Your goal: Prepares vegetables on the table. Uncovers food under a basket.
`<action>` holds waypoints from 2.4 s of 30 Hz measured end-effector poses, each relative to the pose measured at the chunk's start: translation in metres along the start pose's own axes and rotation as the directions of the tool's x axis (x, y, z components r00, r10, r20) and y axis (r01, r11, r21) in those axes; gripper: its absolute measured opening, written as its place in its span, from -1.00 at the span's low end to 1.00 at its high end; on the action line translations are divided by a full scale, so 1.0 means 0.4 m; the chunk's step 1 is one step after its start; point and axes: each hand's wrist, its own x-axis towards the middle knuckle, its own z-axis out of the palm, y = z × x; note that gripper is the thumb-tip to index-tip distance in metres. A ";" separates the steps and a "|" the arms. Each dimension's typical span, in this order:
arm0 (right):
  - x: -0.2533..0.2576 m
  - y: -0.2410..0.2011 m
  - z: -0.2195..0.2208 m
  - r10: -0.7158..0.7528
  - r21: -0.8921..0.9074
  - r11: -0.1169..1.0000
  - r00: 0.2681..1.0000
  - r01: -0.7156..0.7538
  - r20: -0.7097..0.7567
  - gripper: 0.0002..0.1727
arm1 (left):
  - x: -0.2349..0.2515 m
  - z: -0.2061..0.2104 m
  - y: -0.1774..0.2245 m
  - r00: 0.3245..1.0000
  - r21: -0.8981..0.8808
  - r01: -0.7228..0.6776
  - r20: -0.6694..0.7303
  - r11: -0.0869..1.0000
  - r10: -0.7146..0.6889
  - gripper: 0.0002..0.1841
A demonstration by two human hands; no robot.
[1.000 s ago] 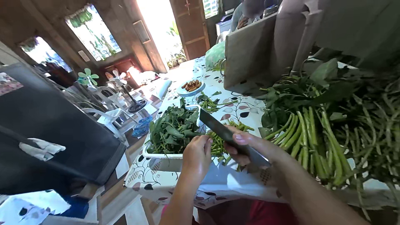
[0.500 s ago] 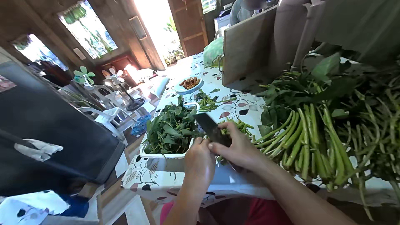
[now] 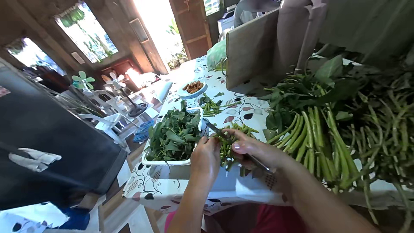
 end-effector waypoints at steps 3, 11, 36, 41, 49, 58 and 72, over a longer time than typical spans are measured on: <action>-0.002 -0.001 0.004 0.006 -0.010 1.000 1.000 -0.006 -0.005 -0.07 | 0.000 0.010 -0.005 0.998 0.003 -0.028 -0.049 1.000 0.028 -0.84; 0.018 -0.003 0.076 -0.005 -0.184 0.982 0.966 -0.044 -0.259 -0.08 | -0.017 0.013 0.019 0.994 0.047 0.019 -0.107 0.999 -0.014 -0.88; 0.002 0.017 0.018 -0.271 0.447 0.879 0.945 0.165 0.184 -0.26 | -0.017 -0.119 -0.081 0.937 -0.799 0.105 -0.119 0.592 -0.327 -0.88; 0.012 0.011 0.083 -0.308 0.432 0.867 0.949 0.250 0.067 -0.13 | -0.028 -0.089 -0.056 0.959 -0.798 0.115 -0.066 0.592 -0.276 -0.88; 0.022 0.035 0.085 -0.207 0.546 0.834 0.963 0.081 0.174 -0.27 | -0.044 -0.044 -0.047 0.978 -0.706 0.016 -0.137 0.708 -0.159 -0.85; 0.117 -0.069 0.155 -0.277 0.444 0.893 0.865 0.071 0.419 -0.51 | -0.026 -0.145 -0.141 0.918 -0.523 -0.155 -0.391 0.838 -0.073 -0.80; 0.224 -0.187 0.248 -0.240 0.122 0.970 0.922 0.212 0.305 -0.72 | 0.010 -0.256 -0.206 0.907 -0.320 -0.100 -0.418 0.942 -0.046 -0.83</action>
